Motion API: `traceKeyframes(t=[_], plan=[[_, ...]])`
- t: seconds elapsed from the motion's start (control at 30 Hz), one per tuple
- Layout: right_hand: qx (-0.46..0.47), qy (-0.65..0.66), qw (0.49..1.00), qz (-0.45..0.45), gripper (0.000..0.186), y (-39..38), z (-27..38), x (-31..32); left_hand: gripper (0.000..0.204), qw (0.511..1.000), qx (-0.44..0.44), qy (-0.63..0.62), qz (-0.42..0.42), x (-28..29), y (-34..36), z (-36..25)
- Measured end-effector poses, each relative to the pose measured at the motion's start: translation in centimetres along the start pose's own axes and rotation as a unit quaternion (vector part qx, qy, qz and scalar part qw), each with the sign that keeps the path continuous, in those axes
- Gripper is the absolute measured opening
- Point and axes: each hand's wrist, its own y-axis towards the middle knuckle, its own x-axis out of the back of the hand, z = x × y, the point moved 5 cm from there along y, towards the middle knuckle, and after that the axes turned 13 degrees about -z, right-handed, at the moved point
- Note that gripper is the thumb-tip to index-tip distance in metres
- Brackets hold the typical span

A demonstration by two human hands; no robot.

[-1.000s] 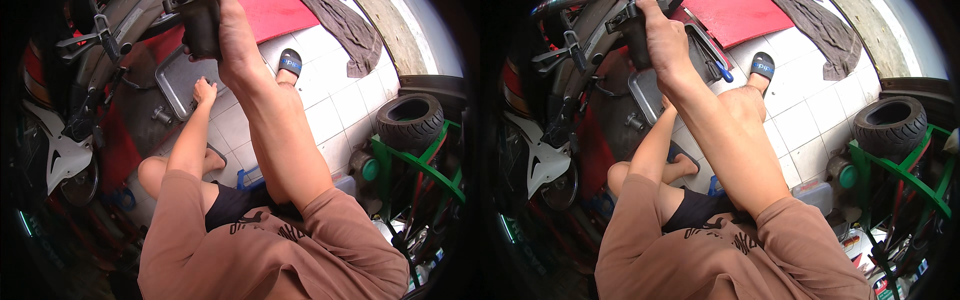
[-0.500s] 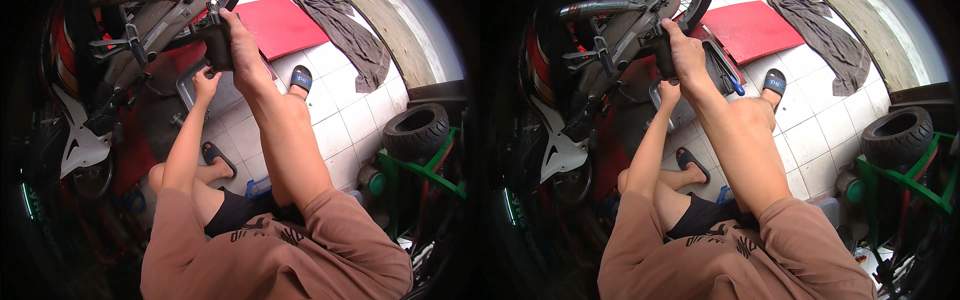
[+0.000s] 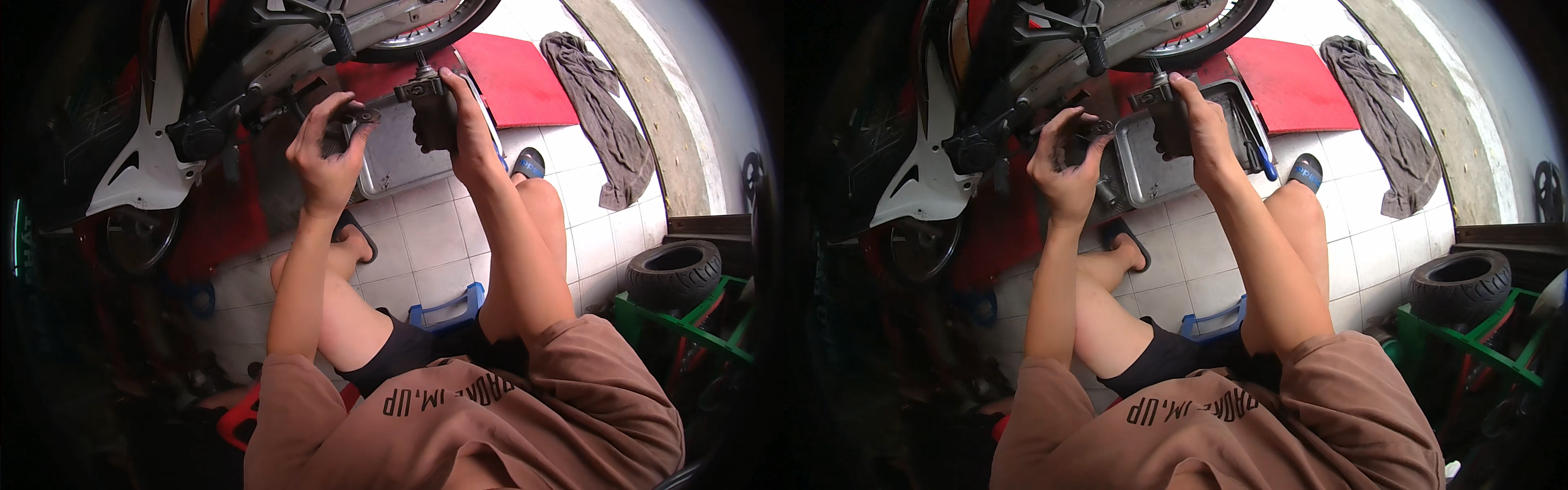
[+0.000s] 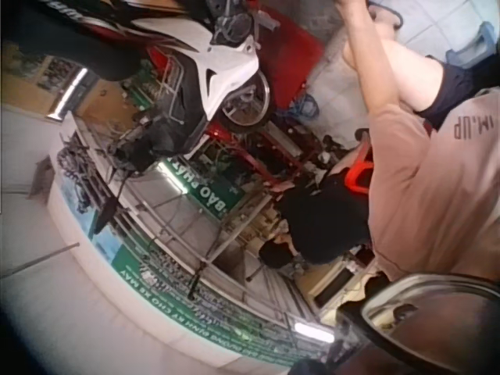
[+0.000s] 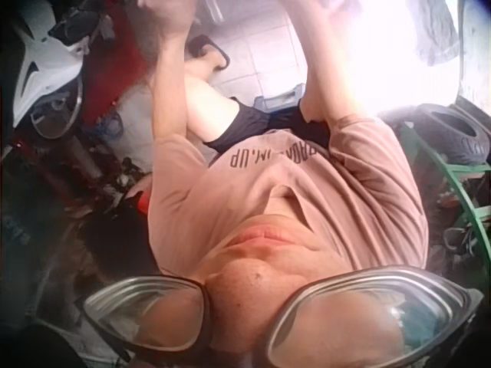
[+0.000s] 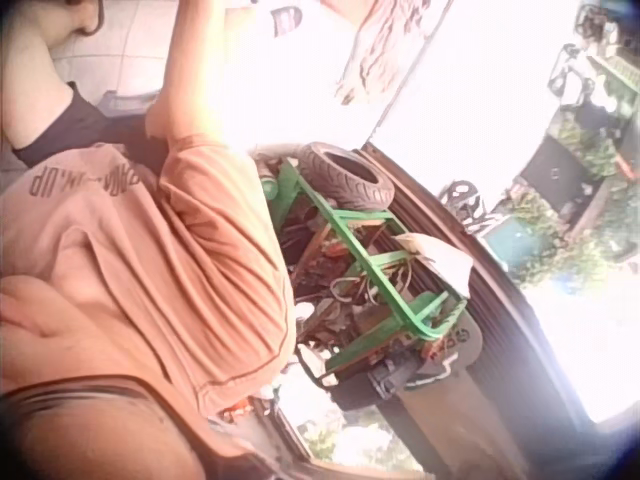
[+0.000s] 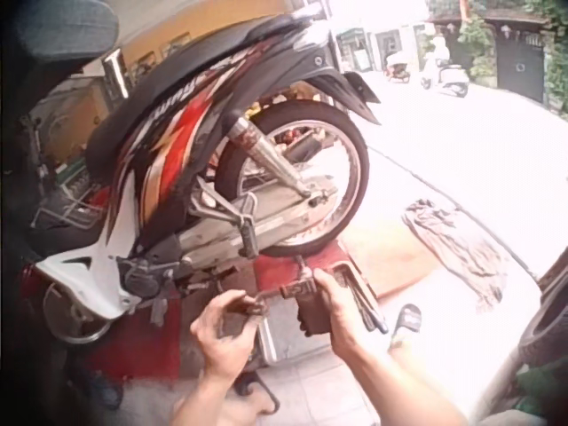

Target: The person holds a metal motorcycle part and uses a long screwdriver to poke and scrape the interior components before setting the tool down.

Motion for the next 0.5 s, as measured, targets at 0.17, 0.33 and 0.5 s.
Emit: traceKeyframes(t=[0.17,0.33,0.5], plan=[[-0.050,-0.002,0.999,0.007,0.051,-0.4,-2.4,-1.8,0.039,0.999,0.032,0.002,-0.001,1.8,0.0,1.5],[-0.096,0.048,0.994,-0.004,0.051,0.1,-4.1,-3.9,0.039,0.999,0.031,0.017,0.023,1.2,0.7,0.6],[-0.131,0.059,0.990,-0.004,0.051,0.1,-5.2,-5.1,0.036,0.997,0.011,0.053,0.054,1.5,0.7,1.1]])
